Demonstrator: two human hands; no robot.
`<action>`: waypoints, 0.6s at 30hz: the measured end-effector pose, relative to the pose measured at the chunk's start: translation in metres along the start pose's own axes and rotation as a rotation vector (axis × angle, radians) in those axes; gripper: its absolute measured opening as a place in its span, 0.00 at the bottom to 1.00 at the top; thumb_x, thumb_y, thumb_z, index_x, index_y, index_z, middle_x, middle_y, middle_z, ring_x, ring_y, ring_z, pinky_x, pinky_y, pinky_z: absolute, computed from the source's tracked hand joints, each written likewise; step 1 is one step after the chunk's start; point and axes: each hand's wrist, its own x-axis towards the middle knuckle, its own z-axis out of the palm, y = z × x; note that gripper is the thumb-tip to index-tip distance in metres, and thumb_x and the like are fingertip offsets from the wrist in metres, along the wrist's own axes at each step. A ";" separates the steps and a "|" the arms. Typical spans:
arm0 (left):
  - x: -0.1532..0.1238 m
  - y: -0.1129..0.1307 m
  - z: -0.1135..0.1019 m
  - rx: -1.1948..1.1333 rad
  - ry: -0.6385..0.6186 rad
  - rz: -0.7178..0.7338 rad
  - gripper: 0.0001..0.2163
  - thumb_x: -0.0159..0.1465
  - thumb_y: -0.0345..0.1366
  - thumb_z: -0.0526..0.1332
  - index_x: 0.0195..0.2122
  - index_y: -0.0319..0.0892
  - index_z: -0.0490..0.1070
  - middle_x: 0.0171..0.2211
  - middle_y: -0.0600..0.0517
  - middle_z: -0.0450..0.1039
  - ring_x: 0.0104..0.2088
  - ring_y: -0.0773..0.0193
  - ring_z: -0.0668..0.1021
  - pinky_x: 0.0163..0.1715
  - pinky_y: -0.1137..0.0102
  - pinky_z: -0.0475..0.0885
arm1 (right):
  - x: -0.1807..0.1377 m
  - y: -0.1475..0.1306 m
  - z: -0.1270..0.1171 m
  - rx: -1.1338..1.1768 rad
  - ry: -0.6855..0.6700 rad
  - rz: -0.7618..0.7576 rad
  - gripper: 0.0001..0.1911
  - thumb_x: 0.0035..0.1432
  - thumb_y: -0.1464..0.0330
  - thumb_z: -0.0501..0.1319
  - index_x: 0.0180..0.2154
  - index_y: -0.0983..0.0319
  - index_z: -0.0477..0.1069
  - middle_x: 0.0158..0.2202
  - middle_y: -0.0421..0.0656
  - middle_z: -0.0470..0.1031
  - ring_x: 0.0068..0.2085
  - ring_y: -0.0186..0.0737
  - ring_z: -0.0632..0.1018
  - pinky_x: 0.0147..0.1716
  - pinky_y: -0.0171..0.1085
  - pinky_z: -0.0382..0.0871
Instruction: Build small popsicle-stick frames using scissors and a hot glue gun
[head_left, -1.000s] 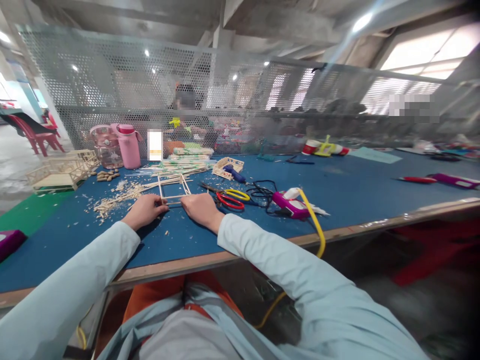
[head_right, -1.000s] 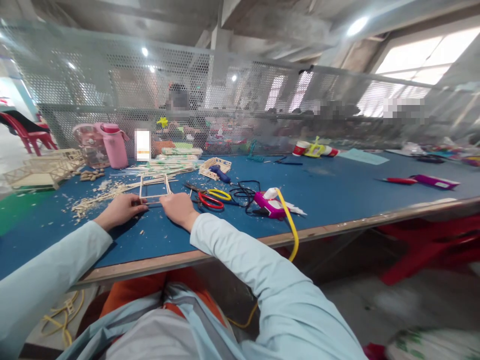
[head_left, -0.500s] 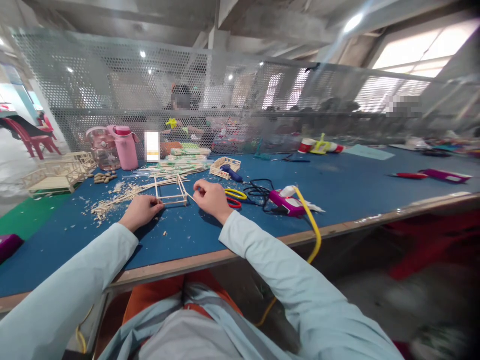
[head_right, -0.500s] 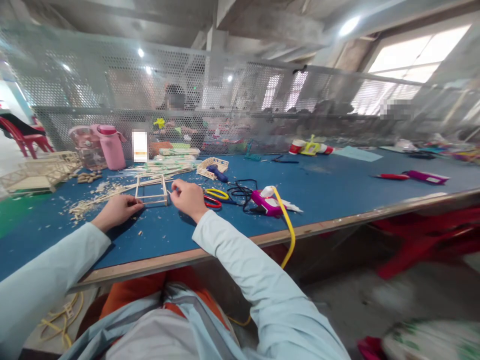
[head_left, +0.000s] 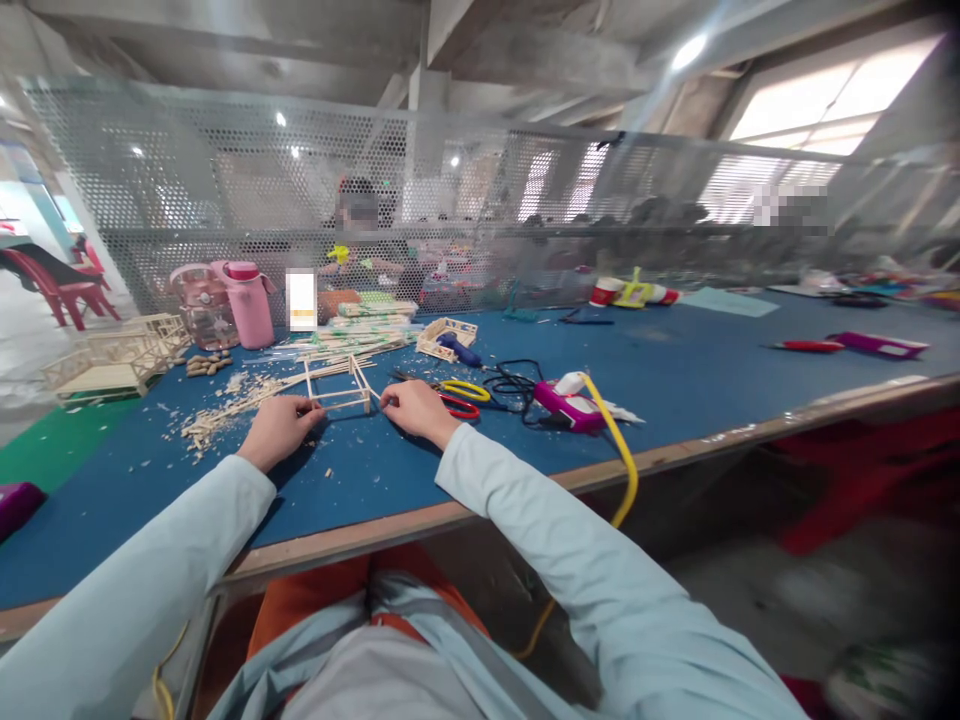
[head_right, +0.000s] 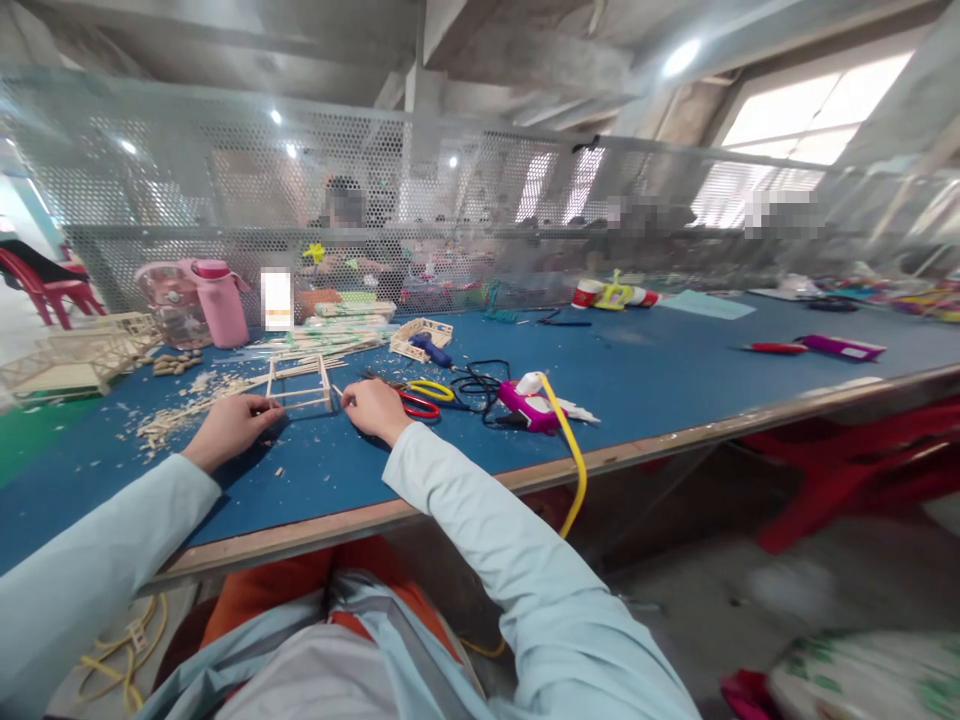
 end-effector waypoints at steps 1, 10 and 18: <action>0.000 0.000 0.000 -0.014 0.004 -0.002 0.17 0.55 0.46 0.53 0.30 0.41 0.76 0.27 0.49 0.76 0.29 0.60 0.74 0.29 0.71 0.63 | 0.000 0.000 -0.001 0.001 0.004 0.013 0.07 0.49 0.71 0.59 0.30 0.59 0.76 0.28 0.41 0.76 0.31 0.36 0.74 0.31 0.31 0.59; -0.001 0.003 0.000 -0.110 0.071 -0.001 0.18 0.53 0.48 0.54 0.26 0.39 0.76 0.18 0.54 0.69 0.22 0.65 0.68 0.24 0.73 0.58 | -0.003 -0.006 -0.003 0.052 0.113 0.002 0.03 0.55 0.68 0.56 0.32 0.60 0.67 0.27 0.39 0.73 0.29 0.34 0.71 0.27 0.30 0.55; -0.007 0.021 -0.004 -0.239 0.075 0.040 0.18 0.54 0.49 0.54 0.25 0.38 0.73 0.16 0.56 0.62 0.19 0.70 0.61 0.21 0.74 0.55 | -0.006 -0.019 -0.001 -0.046 0.238 -0.310 0.13 0.61 0.66 0.51 0.44 0.60 0.69 0.38 0.43 0.76 0.37 0.34 0.74 0.33 0.30 0.59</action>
